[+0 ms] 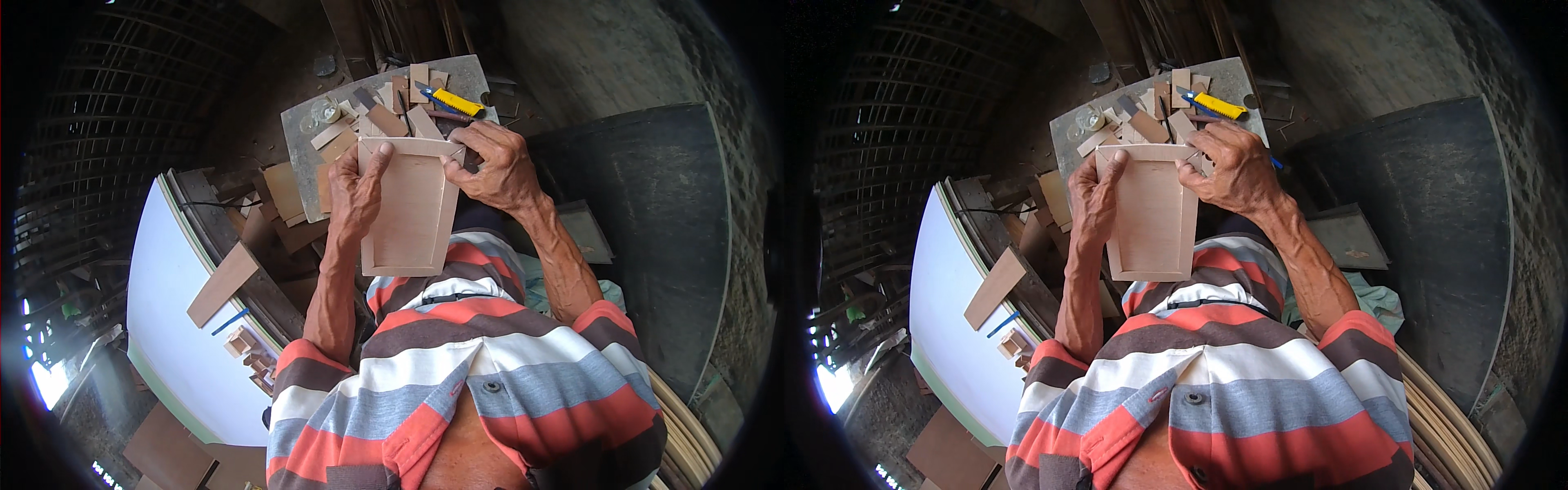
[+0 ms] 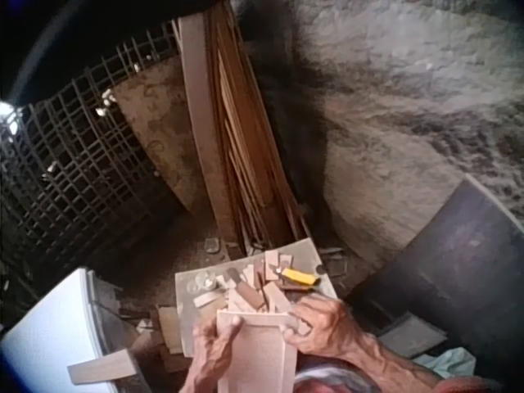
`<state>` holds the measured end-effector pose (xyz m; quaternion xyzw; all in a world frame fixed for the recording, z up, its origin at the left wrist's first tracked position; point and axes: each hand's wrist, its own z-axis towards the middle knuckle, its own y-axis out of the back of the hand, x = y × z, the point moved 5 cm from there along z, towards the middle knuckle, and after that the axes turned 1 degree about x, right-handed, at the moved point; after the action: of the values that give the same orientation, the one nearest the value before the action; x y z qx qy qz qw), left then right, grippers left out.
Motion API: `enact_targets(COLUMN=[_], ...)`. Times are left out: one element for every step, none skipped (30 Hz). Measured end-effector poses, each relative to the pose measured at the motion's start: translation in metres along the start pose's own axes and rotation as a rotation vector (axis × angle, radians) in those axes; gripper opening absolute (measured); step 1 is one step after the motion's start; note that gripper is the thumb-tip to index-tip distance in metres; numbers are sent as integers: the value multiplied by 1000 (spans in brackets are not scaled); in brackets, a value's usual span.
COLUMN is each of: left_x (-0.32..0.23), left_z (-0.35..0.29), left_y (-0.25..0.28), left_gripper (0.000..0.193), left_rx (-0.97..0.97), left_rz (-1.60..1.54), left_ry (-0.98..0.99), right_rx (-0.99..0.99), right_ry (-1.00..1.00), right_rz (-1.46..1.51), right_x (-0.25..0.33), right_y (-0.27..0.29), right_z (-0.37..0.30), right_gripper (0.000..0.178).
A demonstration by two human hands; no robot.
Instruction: The person assembles a small wooden frame by hand. They mark a piece of wood with a pencil, cut it with a hand saw, and then apply glue to the edges of the frame pieces using a brush. The person joins the glued pieces together to form a rectangular frame.
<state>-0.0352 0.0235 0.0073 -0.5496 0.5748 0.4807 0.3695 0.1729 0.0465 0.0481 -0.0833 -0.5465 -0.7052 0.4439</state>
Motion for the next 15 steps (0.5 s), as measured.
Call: enact_targets(left_x=[-1, 0, 0, 1, 2, 5, 8, 9, 10, 11, 12, 13, 13, 13, 13], left_z=[0, -1, -1, -1, -1, 0, 1, 1, 1, 1, 1, 1, 1, 1, 2], left_y=[0, -1, -1, -1, 0, 1, 2, 2, 1, 1, 2, 2, 2, 2, 2], left_gripper=[30, 30, 30, 30, 30, 30, 30, 30, 30, 30, 30, 30, 30, 29, 28], left_rx=[2, 5, 7, 9, 7, 6, 4, 2, 0, -2, 1, 4, 7, 10, 13], left_rz=[-4, -3, -2, -1, 10, 20, 31, 8, -15, -39, -31, -23, -15, -23, -31], left_ry=[2, 10, 18, 26, 30, 34, 37, 35, 33, 31, 29, 26, 23, 30, 38], right_rx=[0, -2, -3, -2, -1, 0, 12, 24, 35, 40, 43, 45, 62, 79, 96], right_ry=[0, 0, -1, 2, 6, 10, 15, 20, 25, 32, 37, 43, -4, -50, -95], right_rz=[11, 20, 30, 28, 27, 27, 42, 57, 73, 85, 96, 106, 135, 164, 193], right_x=[-1, -2, -2, -3, -3, -3, -3, -4, -5, -6, -8, -9, -11, -12, -13], right_y=[0, 0, 0, 0, -1, -2, -2, -2, -2, -2, -2, -3, -4, -5, -6], right_z=[0, 0, -1, -2, -3, -4, -4, -6, -7, -8, -8, -9, -10, -11, -12], right_gripper=[25, 25, 25, 25, 25, 25, 25, 26, 26, 26, 26, 26, 25, 24, 24])
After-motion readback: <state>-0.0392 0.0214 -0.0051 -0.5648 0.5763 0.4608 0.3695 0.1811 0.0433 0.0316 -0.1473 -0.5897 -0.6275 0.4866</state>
